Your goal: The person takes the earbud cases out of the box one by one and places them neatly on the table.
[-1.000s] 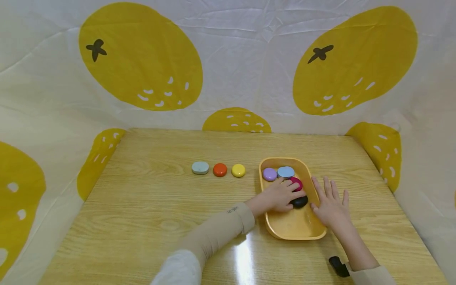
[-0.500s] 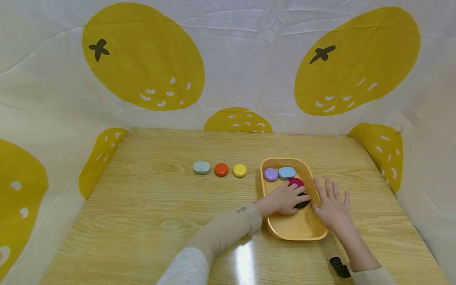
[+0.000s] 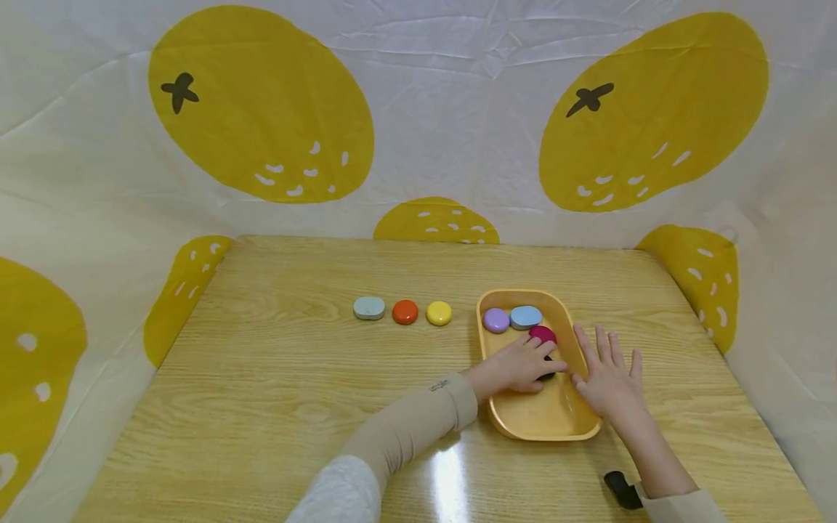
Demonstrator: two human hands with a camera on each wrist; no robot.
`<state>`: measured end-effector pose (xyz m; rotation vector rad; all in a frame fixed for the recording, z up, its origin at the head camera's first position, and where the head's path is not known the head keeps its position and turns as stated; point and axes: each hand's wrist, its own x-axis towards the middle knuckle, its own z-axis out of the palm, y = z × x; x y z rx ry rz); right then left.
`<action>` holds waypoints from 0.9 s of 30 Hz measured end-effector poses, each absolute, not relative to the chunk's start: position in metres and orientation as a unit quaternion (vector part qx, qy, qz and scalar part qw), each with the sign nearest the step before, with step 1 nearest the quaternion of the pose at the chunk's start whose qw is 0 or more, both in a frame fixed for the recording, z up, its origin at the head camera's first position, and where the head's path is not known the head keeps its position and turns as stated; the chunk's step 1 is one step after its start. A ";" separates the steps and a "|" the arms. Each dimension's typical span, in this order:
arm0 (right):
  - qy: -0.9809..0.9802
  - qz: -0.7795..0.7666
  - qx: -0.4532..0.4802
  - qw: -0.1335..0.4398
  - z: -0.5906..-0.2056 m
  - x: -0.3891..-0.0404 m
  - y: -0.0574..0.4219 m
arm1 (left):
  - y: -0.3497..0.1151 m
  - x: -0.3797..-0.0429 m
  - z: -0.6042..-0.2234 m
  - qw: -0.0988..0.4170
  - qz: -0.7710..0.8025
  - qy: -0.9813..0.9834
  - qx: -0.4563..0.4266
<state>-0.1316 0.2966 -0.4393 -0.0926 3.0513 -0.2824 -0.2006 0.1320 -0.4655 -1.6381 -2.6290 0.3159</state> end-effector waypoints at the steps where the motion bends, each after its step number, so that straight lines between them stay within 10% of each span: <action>1: 0.995 -0.092 -0.030 0.038 -0.439 -0.132 0.296 | 0.131 -0.201 -0.466 0.019 0.099 -0.845 -0.526; 27: 0.994 -0.099 -0.027 0.048 -0.436 -0.131 0.294 | -0.035 -0.232 -0.424 0.106 -0.024 -0.891 -0.440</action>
